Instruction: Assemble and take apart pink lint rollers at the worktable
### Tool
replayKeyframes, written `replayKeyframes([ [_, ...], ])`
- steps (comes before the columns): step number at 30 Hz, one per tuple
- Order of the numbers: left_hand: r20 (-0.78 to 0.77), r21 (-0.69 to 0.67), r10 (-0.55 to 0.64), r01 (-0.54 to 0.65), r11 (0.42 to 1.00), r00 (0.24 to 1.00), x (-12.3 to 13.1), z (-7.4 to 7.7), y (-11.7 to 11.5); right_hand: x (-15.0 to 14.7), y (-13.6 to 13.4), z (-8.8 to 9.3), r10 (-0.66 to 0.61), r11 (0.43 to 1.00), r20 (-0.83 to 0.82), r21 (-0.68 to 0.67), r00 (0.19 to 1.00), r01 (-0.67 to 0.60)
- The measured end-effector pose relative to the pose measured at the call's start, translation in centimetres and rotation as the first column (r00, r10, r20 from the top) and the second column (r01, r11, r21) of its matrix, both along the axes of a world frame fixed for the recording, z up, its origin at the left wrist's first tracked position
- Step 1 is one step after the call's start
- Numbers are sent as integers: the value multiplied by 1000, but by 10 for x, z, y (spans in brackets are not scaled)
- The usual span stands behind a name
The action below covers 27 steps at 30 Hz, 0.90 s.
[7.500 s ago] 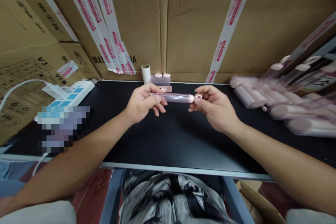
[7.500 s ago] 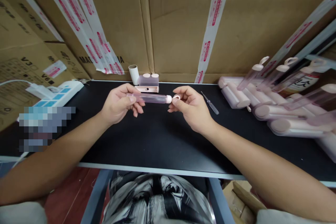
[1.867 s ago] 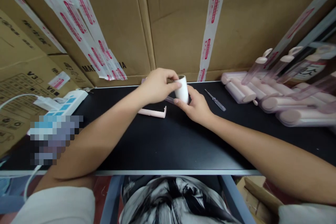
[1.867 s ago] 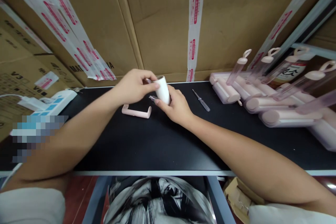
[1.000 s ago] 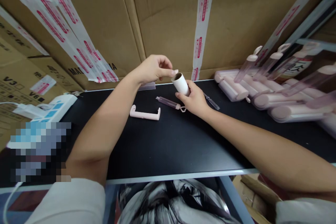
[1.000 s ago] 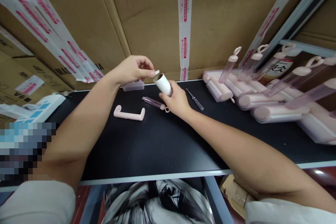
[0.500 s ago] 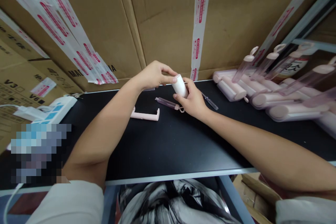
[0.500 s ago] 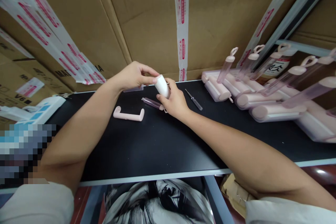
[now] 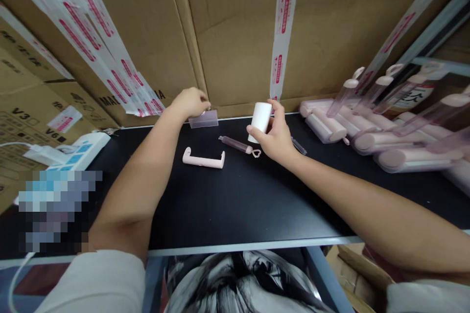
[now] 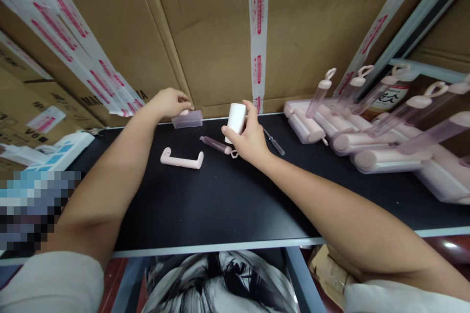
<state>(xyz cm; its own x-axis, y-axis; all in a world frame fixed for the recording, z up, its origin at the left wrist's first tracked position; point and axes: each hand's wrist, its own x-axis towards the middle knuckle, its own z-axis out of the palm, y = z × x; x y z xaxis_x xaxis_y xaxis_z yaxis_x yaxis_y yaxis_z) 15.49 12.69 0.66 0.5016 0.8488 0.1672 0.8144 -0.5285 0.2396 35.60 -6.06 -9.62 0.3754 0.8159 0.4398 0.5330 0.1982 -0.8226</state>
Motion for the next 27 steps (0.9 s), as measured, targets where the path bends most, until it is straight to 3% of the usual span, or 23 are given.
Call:
replayKeyframes([
  [4, -115, 11, 178, -178, 984, 977, -9, -19, 21, 0, 2, -2, 27, 1000, -106, 10, 994, -26],
  [9, -93, 50, 205, -201, 978, 974, -7, -26, 24, -3, 8, 1, 33, 999, -361, 30, 932, -24],
  [11, 13, 62, 128, -128, 990, 992, -2, -20, 16, -3, 11, 4, 7, 1000, -537, -13, 843, -16],
  [14, 306, 100, -173, 149, 984, 936, 15, -6, -17, 0, 15, 9, 29, 997, -747, -30, 664, -78],
  [17, 393, 204, -490, 446, 872, 778, 35, 4, -66, 7, 15, 15, 102, 987, -846, 22, 524, -157],
  [20, 249, 349, -691, 602, 718, 679, 48, -4, -99, 12, 11, 21, 146, 981, -887, 71, 439, -183],
  [22, 147, 454, -753, 633, 627, 641, 53, -17, -102, 12, 7, 25, 158, 978, -902, 86, 402, -190],
  [27, 53, 711, -801, 541, 449, 596, 56, -41, -86, 8, 1, 32, 140, 980, -937, 85, 321, -177],
])
